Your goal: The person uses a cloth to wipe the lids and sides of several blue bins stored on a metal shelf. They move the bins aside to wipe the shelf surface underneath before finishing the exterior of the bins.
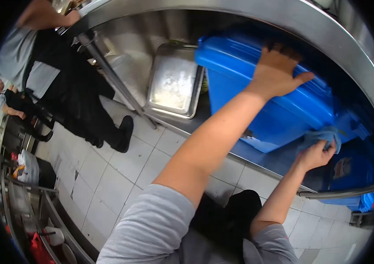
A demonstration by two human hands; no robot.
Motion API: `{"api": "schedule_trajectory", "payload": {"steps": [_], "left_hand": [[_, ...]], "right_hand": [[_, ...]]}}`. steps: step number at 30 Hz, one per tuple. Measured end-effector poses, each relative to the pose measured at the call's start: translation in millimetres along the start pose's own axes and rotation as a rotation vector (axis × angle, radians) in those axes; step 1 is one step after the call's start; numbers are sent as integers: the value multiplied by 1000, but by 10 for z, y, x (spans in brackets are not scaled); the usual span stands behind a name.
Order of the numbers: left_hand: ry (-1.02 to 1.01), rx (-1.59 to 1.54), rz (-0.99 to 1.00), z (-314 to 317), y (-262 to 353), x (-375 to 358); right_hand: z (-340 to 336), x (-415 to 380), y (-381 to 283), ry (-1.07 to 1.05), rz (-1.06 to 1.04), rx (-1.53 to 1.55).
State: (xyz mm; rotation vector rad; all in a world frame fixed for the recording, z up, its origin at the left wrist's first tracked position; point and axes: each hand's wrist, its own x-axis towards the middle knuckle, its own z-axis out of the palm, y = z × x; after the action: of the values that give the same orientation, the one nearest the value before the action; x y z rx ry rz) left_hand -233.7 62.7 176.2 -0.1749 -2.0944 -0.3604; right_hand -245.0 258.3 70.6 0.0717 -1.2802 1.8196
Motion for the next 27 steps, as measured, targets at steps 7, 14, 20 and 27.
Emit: {"api": "schedule_trajectory", "payload": {"steps": [7, 14, 20, 27], "left_hand": [[-65, 163, -43, 160, 24, -56], [-50, 224, 74, -7, 87, 13], [-69, 251, 81, -30, 101, 23], [-2, 223, 98, 35, 84, 13]], "right_hand": [[177, 564, -121, -229, -1, -218], [-464, -304, 434, -212, 106, -315], [-518, -85, 121, -110, 246, 234], [-25, 629, -133, -319, 375, 43]]}}
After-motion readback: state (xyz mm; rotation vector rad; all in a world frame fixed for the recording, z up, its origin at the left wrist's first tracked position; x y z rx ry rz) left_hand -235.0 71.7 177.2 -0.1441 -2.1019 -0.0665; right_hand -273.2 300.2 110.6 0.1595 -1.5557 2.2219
